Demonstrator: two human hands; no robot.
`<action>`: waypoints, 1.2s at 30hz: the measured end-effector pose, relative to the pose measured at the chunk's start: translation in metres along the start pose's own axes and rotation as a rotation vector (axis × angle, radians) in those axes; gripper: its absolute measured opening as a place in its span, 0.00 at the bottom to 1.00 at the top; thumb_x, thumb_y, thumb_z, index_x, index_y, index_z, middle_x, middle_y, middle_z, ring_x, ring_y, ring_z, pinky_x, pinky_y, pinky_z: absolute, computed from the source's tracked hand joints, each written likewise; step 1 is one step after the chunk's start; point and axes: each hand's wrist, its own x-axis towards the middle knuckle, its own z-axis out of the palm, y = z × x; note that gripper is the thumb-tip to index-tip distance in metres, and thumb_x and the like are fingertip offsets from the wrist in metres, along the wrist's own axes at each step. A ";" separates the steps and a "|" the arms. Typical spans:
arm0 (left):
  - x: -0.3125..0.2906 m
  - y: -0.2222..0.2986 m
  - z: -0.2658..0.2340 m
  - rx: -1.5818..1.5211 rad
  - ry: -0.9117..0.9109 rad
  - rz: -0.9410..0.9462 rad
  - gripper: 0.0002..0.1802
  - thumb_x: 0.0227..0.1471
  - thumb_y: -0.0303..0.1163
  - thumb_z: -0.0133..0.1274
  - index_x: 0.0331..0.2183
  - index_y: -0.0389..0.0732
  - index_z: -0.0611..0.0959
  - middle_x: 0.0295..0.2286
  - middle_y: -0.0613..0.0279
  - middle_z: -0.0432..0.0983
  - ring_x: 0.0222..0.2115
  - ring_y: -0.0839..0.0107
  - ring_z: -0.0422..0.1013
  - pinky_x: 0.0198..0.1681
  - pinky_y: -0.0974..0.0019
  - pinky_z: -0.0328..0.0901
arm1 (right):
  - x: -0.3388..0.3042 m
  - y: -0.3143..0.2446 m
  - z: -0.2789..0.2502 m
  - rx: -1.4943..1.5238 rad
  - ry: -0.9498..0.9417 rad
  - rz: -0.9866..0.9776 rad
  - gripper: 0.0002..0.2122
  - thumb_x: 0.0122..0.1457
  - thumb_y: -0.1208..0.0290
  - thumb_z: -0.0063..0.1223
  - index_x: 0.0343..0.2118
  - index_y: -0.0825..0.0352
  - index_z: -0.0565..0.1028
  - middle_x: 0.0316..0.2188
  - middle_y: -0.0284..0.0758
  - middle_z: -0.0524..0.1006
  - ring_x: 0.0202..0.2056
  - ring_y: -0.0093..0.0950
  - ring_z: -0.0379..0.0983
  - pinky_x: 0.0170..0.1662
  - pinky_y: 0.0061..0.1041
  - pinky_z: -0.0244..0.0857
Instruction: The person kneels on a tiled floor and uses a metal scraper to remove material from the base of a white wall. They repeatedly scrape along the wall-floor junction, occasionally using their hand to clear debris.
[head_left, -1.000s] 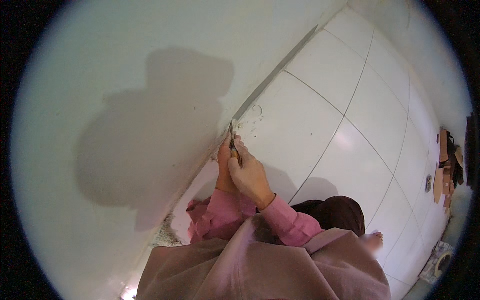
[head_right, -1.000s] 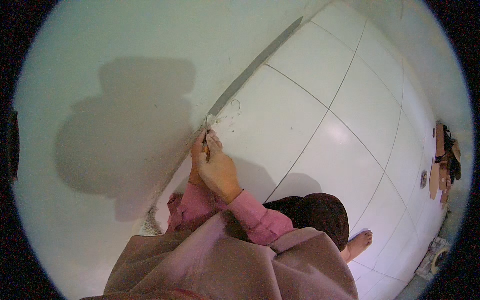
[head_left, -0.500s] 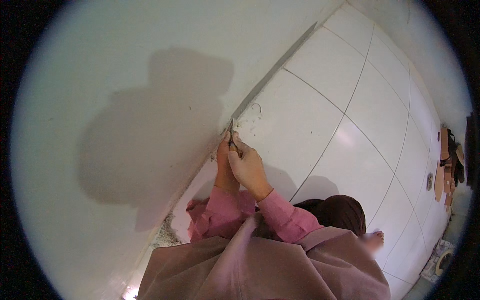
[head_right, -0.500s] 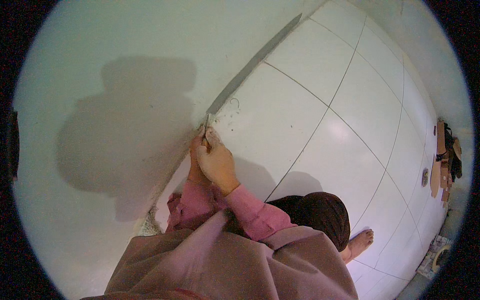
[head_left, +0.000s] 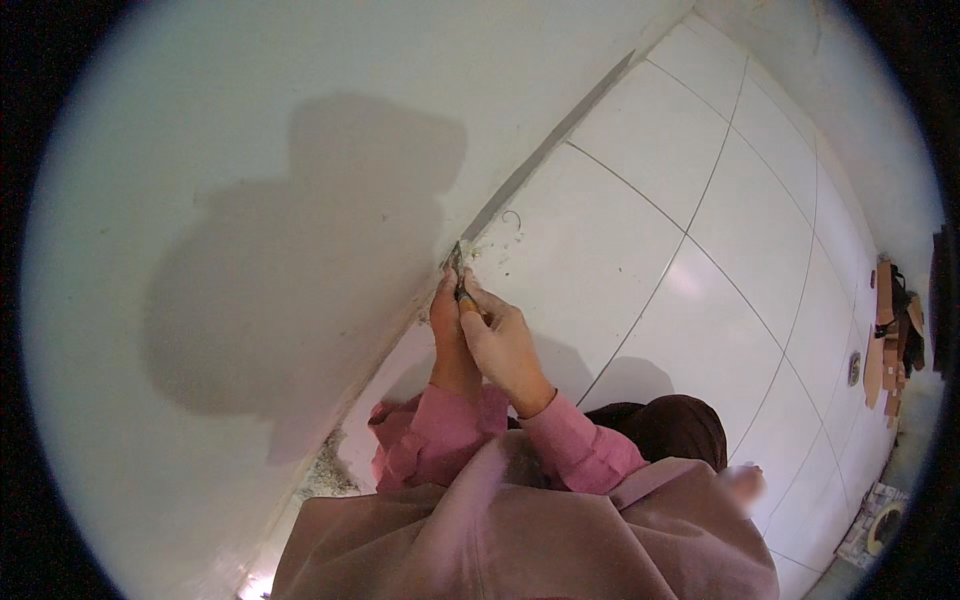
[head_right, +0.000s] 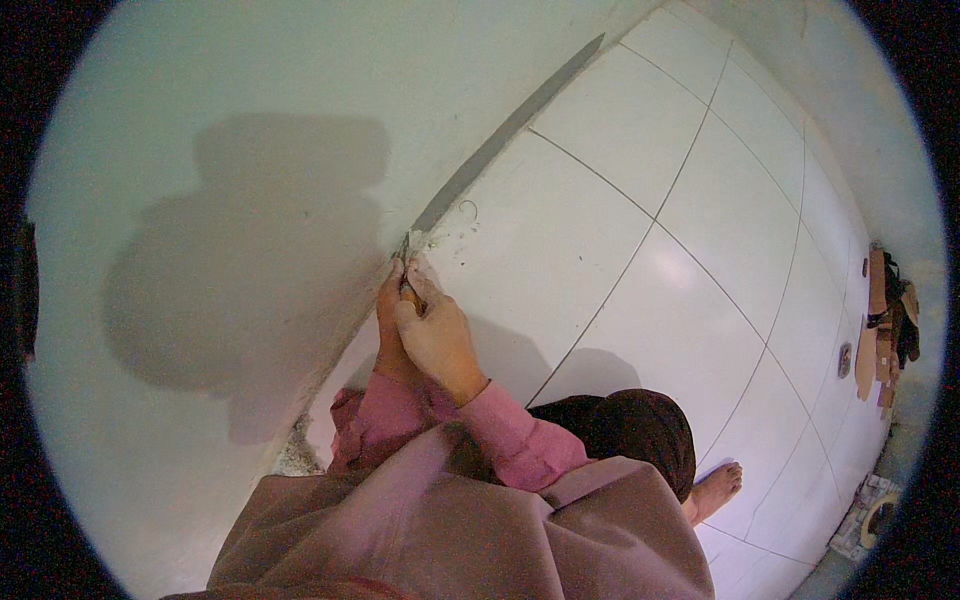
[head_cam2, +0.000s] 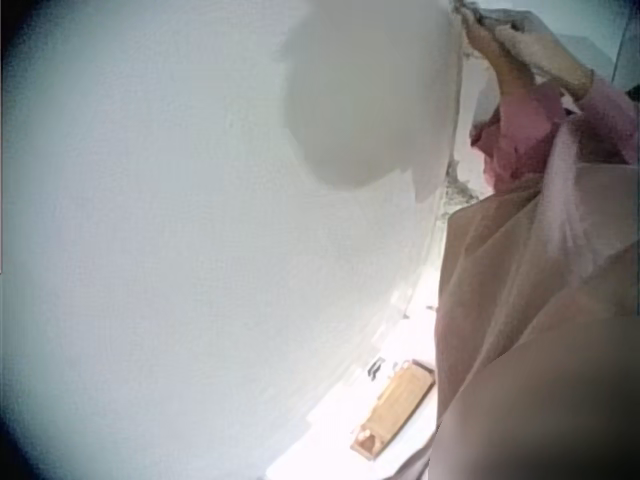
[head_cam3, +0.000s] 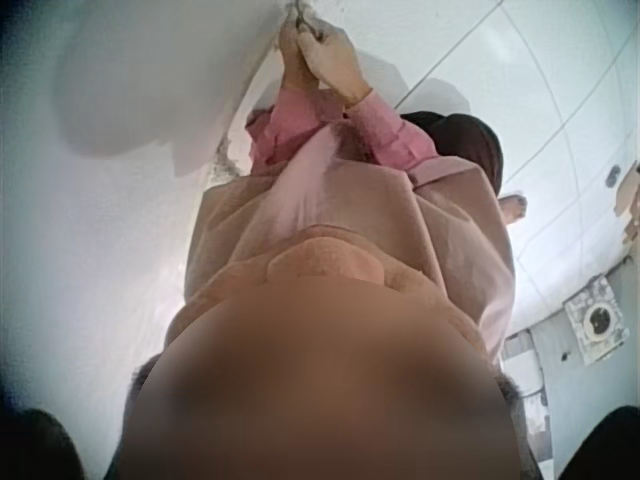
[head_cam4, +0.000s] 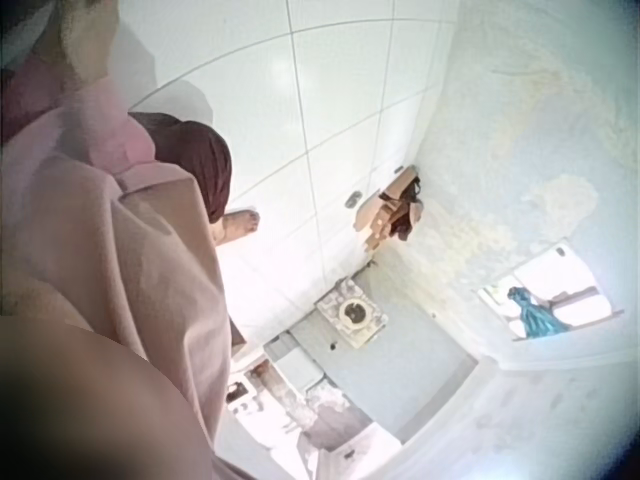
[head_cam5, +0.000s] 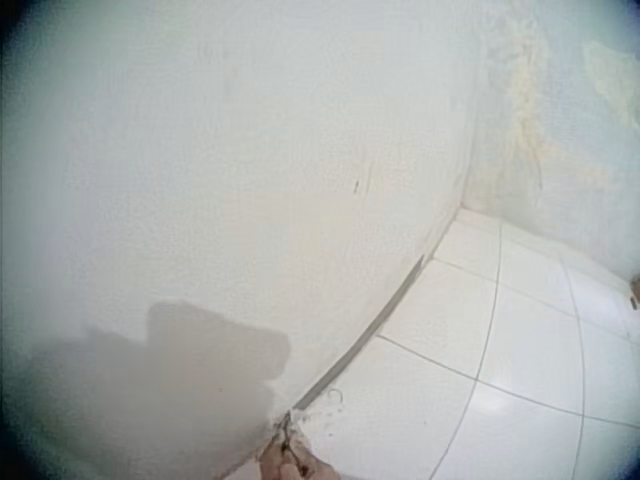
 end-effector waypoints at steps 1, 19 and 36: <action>0.002 0.000 0.000 -0.021 -0.002 -0.006 0.13 0.57 0.43 0.48 0.34 0.44 0.76 0.26 0.70 0.68 0.26 0.78 0.64 0.29 0.72 0.61 | 0.001 0.002 0.001 -0.022 0.022 -0.033 0.23 0.55 0.73 0.42 0.55 0.76 0.64 0.31 0.34 0.74 0.30 0.18 0.67 0.36 0.17 0.63; 0.014 -0.004 -0.006 0.041 0.123 0.002 0.14 0.55 0.43 0.50 0.36 0.42 0.76 0.28 0.67 0.70 0.27 0.74 0.67 0.29 0.69 0.63 | 0.005 0.005 0.002 0.133 -0.008 0.100 0.22 0.55 0.69 0.44 0.52 0.75 0.68 0.31 0.45 0.73 0.33 0.32 0.70 0.38 0.24 0.62; 0.006 0.001 0.003 -0.043 0.062 -0.123 0.13 0.57 0.43 0.48 0.37 0.44 0.76 0.26 0.68 0.69 0.26 0.76 0.66 0.28 0.71 0.64 | 0.005 0.001 -0.001 0.058 -0.010 0.029 0.21 0.58 0.72 0.42 0.54 0.75 0.67 0.21 0.25 0.67 0.22 0.14 0.60 0.25 0.15 0.55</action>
